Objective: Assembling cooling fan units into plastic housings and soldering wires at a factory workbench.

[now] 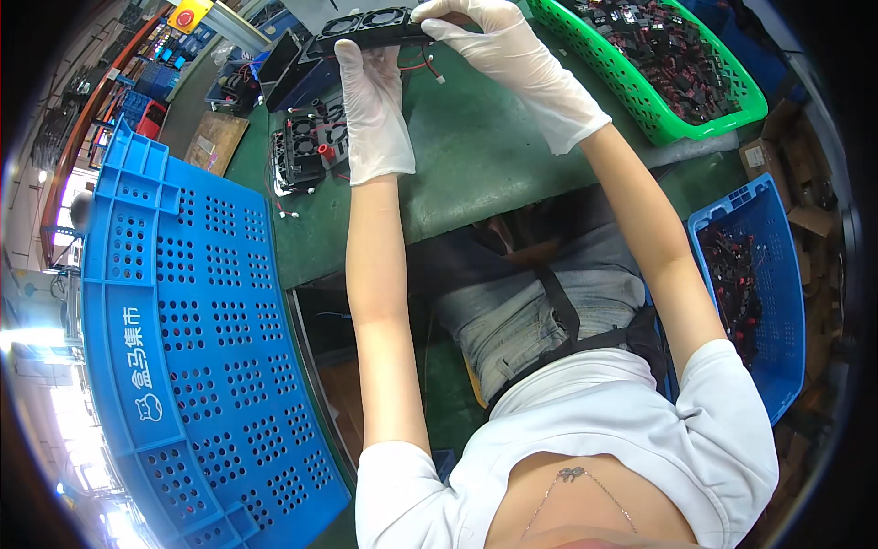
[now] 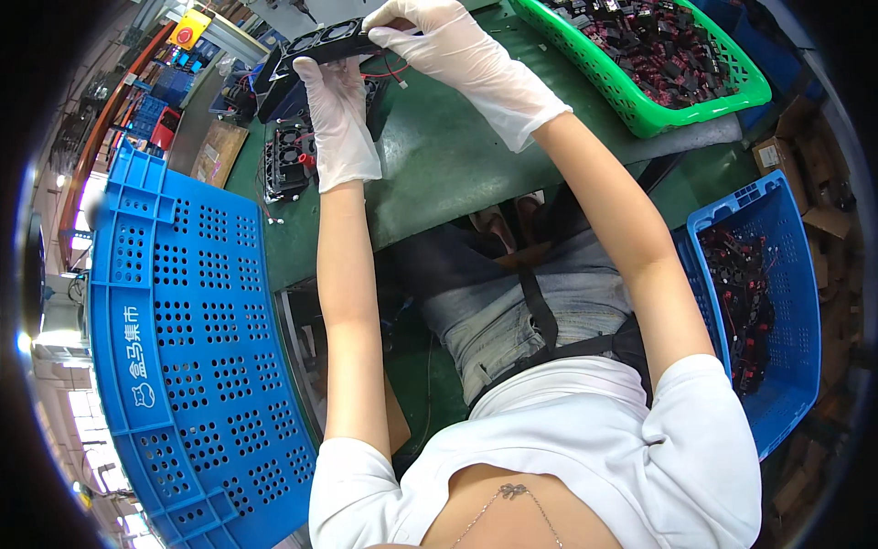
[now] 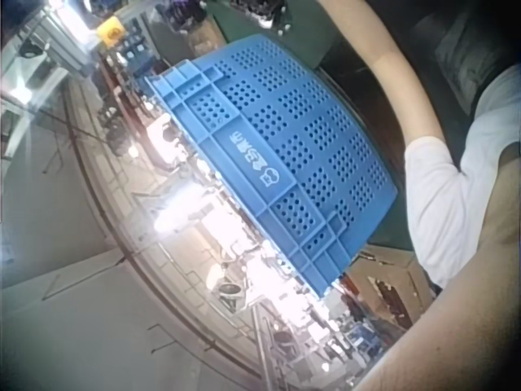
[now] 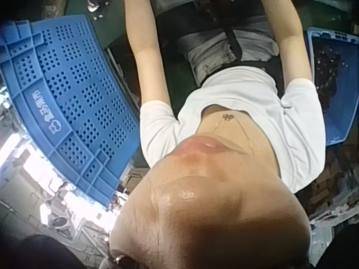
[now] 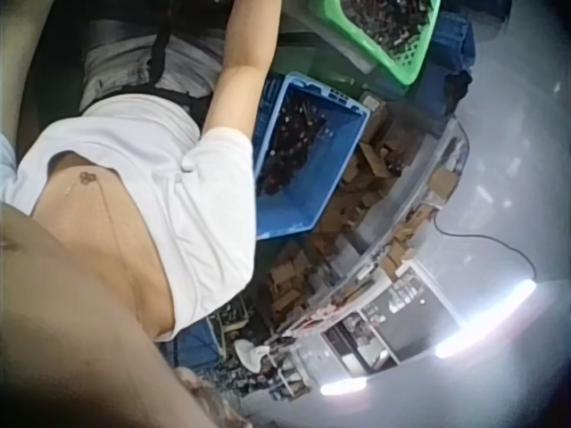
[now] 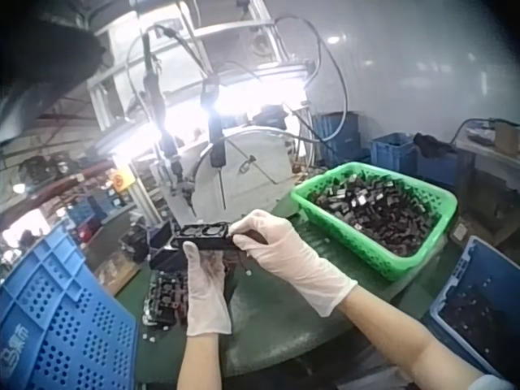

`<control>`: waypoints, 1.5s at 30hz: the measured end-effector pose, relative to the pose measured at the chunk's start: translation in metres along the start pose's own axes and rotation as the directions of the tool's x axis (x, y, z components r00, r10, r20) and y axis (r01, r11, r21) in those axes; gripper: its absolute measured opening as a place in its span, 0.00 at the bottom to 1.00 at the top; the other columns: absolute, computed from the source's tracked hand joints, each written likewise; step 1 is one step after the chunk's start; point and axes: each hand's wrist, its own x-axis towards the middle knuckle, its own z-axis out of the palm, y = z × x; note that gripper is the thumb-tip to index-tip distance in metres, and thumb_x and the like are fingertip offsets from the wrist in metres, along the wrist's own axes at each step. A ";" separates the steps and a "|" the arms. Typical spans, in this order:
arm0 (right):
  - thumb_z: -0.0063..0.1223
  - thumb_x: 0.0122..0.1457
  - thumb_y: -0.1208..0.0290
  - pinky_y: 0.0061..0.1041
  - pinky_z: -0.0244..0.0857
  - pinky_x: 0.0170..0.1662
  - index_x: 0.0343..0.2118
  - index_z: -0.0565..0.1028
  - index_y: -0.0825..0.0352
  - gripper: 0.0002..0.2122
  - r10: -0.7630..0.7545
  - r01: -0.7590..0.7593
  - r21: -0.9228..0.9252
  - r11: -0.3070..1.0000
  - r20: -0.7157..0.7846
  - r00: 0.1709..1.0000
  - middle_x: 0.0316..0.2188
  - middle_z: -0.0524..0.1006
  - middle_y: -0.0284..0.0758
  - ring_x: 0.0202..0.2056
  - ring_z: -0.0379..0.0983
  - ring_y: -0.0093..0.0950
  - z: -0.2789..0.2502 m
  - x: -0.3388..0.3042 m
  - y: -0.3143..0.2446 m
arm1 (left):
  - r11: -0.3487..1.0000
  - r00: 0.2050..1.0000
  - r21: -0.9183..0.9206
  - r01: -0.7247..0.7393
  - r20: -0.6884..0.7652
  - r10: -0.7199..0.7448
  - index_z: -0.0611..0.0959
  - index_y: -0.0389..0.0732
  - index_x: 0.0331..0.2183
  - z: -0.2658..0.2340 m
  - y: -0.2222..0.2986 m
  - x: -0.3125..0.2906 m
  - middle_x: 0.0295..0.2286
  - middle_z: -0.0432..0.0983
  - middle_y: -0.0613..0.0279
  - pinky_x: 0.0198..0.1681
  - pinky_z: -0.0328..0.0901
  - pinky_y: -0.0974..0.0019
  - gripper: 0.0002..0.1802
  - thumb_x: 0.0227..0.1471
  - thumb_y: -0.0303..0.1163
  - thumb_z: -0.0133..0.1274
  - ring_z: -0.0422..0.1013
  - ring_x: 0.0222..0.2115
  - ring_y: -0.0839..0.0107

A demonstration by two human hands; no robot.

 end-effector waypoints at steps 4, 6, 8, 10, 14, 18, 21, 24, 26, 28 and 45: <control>0.60 0.49 0.78 0.27 0.67 0.39 0.41 0.73 0.68 0.14 0.070 -0.069 -0.013 0.998 0.140 0.988 0.32 0.72 0.38 0.34 0.72 0.30 -0.005 -0.001 -0.010 | 0.999 0.999 0.033 -0.022 -0.043 0.023 0.73 0.36 0.44 0.005 0.004 -0.004 0.41 0.73 0.60 0.51 0.70 0.67 0.36 0.40 0.51 0.64 0.71 0.43 0.69; 0.64 0.43 0.76 0.32 0.66 0.40 0.42 0.70 0.67 0.21 -0.148 0.183 -0.237 0.954 0.158 0.976 0.31 0.70 0.39 0.36 0.70 0.38 -0.006 -0.004 -0.007 | 0.999 0.999 0.042 -0.024 -0.045 0.026 0.73 0.36 0.44 0.014 0.002 -0.007 0.41 0.73 0.60 0.52 0.70 0.66 0.36 0.40 0.51 0.64 0.71 0.43 0.68; 0.64 0.42 0.76 0.33 0.66 0.39 0.40 0.69 0.66 0.20 -0.211 0.236 -0.336 0.912 0.110 0.971 0.30 0.70 0.39 0.35 0.70 0.39 -0.001 -0.005 -0.002 | 1.000 0.999 0.018 0.011 -0.030 -0.011 0.73 0.36 0.44 0.022 -0.002 -0.013 0.41 0.73 0.60 0.53 0.68 0.64 0.35 0.41 0.50 0.64 0.70 0.44 0.67; 0.64 0.41 0.76 0.33 0.66 0.38 0.38 0.69 0.66 0.19 -0.278 0.279 -0.433 0.857 0.069 0.958 0.30 0.69 0.39 0.35 0.70 0.39 0.002 -0.004 0.005 | 0.999 0.999 0.025 0.028 -0.042 -0.027 0.73 0.35 0.44 0.024 -0.002 -0.012 0.41 0.73 0.60 0.54 0.68 0.64 0.34 0.42 0.50 0.63 0.70 0.44 0.67; 0.63 0.40 0.74 0.34 0.66 0.37 0.34 0.70 0.65 0.16 -0.323 0.289 -0.529 0.798 0.030 0.946 0.27 0.69 0.39 0.33 0.70 0.41 0.005 0.001 0.015 | 0.998 0.997 0.044 0.041 -0.069 -0.038 0.72 0.34 0.43 0.027 -0.002 -0.013 0.40 0.72 0.58 0.55 0.67 0.63 0.33 0.43 0.49 0.63 0.69 0.45 0.66; 0.62 0.40 0.74 0.34 0.66 0.35 0.30 0.71 0.64 0.13 -0.330 0.337 -0.489 0.805 0.103 0.938 0.25 0.70 0.38 0.31 0.70 0.40 0.000 0.005 0.010 | 0.999 0.998 0.046 0.018 -0.063 -0.016 0.72 0.33 0.43 0.015 0.001 -0.005 0.40 0.72 0.57 0.55 0.66 0.63 0.34 0.43 0.49 0.63 0.69 0.45 0.66; 0.61 0.39 0.74 0.34 0.66 0.35 0.29 0.72 0.65 0.12 -0.351 0.364 -0.491 0.791 0.121 0.928 0.26 0.70 0.38 0.31 0.70 0.39 -0.004 0.007 0.009 | 1.000 0.996 -0.002 0.002 -0.091 -0.002 0.72 0.33 0.43 0.023 -0.003 -0.007 0.39 0.72 0.58 0.56 0.67 0.62 0.34 0.42 0.48 0.63 0.69 0.45 0.65; 0.62 0.39 0.74 0.34 0.66 0.35 0.30 0.71 0.65 0.14 -0.354 0.378 -0.516 0.769 0.147 0.923 0.26 0.70 0.38 0.31 0.70 0.39 -0.004 0.003 0.007 | 1.000 0.990 -0.016 0.016 -0.136 -0.018 0.72 0.33 0.43 0.028 -0.004 -0.014 0.39 0.72 0.58 0.54 0.67 0.63 0.34 0.42 0.48 0.64 0.69 0.45 0.66; 0.62 0.39 0.74 0.34 0.65 0.35 0.31 0.71 0.65 0.15 -0.355 0.381 -0.540 0.751 0.157 0.922 0.27 0.69 0.38 0.32 0.70 0.39 -0.004 0.000 0.005 | 1.000 0.991 0.000 0.030 -0.131 -0.030 0.72 0.33 0.44 0.030 -0.003 -0.015 0.39 0.72 0.58 0.52 0.69 0.65 0.35 0.42 0.48 0.64 0.69 0.44 0.66; 0.63 0.38 0.75 0.34 0.65 0.35 0.32 0.70 0.65 0.16 -0.354 0.384 -0.564 0.731 0.167 0.920 0.27 0.69 0.38 0.32 0.70 0.39 -0.004 -0.002 0.004 | 0.999 0.990 -0.003 0.044 -0.133 -0.044 0.72 0.34 0.44 0.030 -0.003 -0.016 0.40 0.72 0.58 0.51 0.70 0.66 0.35 0.42 0.49 0.63 0.69 0.44 0.66; 0.58 0.54 0.74 0.23 0.66 0.34 0.34 0.76 0.70 0.07 -0.227 0.227 -0.040 0.973 -0.005 0.974 0.26 0.72 0.33 0.28 0.70 0.26 -0.010 0.021 0.025 | 0.991 0.995 -0.100 0.087 0.050 -0.083 0.68 0.27 0.46 0.027 0.000 -0.002 0.43 0.69 0.48 0.58 0.64 0.59 0.39 0.41 0.44 0.65 0.68 0.46 0.58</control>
